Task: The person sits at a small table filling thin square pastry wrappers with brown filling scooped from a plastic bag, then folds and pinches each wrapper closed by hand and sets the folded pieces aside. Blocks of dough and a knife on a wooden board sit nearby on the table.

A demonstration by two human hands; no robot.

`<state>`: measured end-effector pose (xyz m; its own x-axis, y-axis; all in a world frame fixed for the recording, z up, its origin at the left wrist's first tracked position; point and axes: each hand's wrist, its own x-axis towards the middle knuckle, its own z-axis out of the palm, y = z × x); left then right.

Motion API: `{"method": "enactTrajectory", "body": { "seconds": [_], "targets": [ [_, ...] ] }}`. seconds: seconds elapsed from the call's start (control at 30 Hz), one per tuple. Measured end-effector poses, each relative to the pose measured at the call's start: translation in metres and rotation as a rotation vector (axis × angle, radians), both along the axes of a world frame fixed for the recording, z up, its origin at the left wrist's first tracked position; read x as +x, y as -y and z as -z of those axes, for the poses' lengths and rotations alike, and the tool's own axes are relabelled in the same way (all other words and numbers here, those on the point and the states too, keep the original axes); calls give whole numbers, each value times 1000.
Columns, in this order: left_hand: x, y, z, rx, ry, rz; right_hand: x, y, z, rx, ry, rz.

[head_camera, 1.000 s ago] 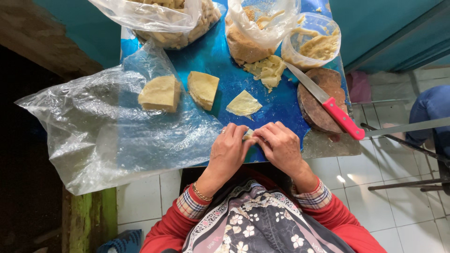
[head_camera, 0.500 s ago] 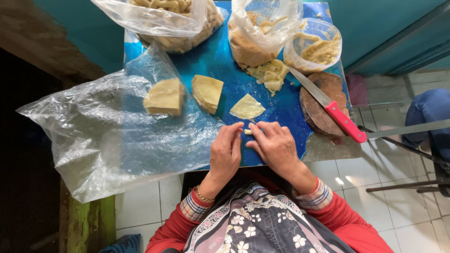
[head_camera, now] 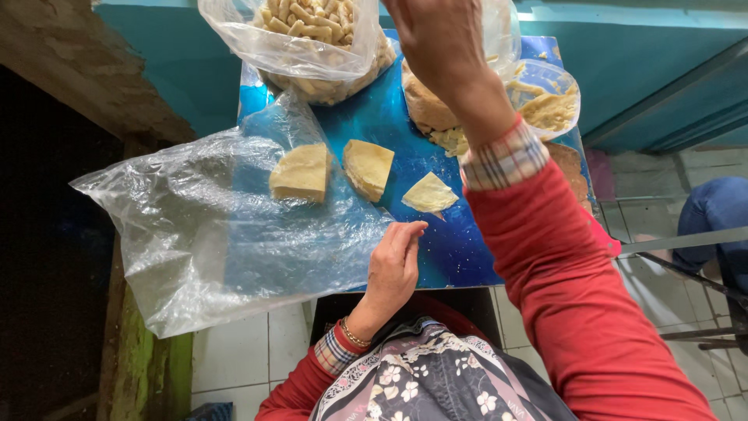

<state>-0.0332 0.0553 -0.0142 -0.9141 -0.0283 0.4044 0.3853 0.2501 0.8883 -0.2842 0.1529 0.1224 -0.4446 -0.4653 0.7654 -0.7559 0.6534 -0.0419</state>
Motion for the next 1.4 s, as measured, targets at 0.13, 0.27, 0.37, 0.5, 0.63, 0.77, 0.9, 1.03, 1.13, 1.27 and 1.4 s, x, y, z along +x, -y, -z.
{"method": "enactTrajectory", "body": {
  "seconds": [0.13,0.27,0.37,0.5,0.63,0.77,0.9,1.03,1.13,1.27,1.4],
  "targets": [
    [0,3,3,81,113,33,76,-44,35,110,326,-159],
    [-2,4,7,64,69,40,139,-68,86,222,757,42],
    [1,1,6,-189,-27,15,154,-79,114,128,712,86],
    [4,-4,0,-658,-162,-45,153,-86,128,102,635,115],
    [-11,-7,3,-850,-188,-117,153,-92,132,140,601,58],
    [-16,-8,13,-893,-200,-158,146,-100,154,46,629,95],
    [-13,-7,18,-871,-204,-156,112,-122,186,-528,1176,87],
    [-14,-6,19,-866,-203,-145,94,-148,196,-1044,1268,25],
    [-14,-5,20,-843,-194,-130,108,-152,182,-1102,1114,31],
    [-17,1,23,-726,-163,-95,160,-124,155,-601,764,105],
    [-18,10,24,-577,-139,-102,209,-89,137,92,380,167]
  ]
}}
